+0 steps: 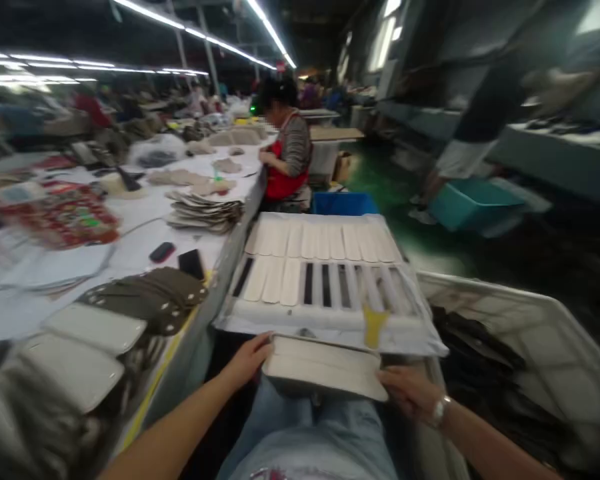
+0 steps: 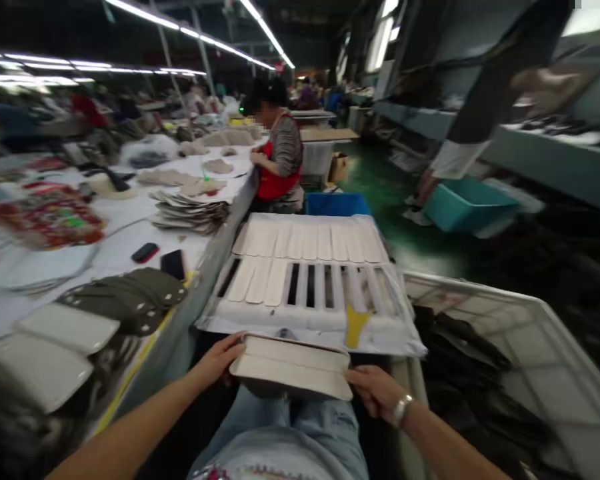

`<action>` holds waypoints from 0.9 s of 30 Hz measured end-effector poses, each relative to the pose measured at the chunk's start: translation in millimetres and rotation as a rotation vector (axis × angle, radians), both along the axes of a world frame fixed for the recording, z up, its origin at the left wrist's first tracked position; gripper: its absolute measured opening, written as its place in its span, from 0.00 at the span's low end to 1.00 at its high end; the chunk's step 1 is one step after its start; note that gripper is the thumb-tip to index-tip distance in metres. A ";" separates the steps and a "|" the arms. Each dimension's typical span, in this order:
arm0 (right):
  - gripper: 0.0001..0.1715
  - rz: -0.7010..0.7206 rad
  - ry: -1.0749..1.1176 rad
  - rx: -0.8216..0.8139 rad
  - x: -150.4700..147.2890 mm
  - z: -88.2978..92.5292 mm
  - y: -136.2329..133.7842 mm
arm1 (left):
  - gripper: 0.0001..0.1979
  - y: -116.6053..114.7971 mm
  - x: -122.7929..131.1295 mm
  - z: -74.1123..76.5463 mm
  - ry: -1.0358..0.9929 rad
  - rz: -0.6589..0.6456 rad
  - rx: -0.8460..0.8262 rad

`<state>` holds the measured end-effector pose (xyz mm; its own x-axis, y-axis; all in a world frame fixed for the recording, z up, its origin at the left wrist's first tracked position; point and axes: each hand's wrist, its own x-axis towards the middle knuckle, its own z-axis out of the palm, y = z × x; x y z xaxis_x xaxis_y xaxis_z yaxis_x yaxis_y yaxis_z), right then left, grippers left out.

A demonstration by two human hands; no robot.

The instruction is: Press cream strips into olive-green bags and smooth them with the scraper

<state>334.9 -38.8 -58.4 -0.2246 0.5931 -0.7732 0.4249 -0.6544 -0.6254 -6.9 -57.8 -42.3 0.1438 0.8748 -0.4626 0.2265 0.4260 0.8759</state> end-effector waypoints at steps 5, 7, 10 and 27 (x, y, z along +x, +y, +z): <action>0.25 -0.025 -0.052 0.078 20.1 8.9 -18.6 | 0.27 0.3 -15.6 -4.1 0.224 -0.192 0.022; 0.24 0.010 -0.085 0.159 18.5 14.4 -13.2 | 0.24 7.4 -16.0 8.4 0.382 -0.305 0.231; 0.21 0.001 -0.133 0.388 19.3 24.1 -3.1 | 0.26 27.8 11.1 29.5 0.522 -0.460 0.450; 0.16 0.758 -0.377 1.009 10.6 42.3 19.8 | 0.17 58.9 136.0 30.8 0.518 -1.066 0.616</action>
<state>345.5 -19.1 -16.1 -0.6242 0.7657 -0.1552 0.7319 0.5037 -0.4589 129.1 1.2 -11.5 0.8120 0.5304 -0.2436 0.5619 -0.5974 0.5722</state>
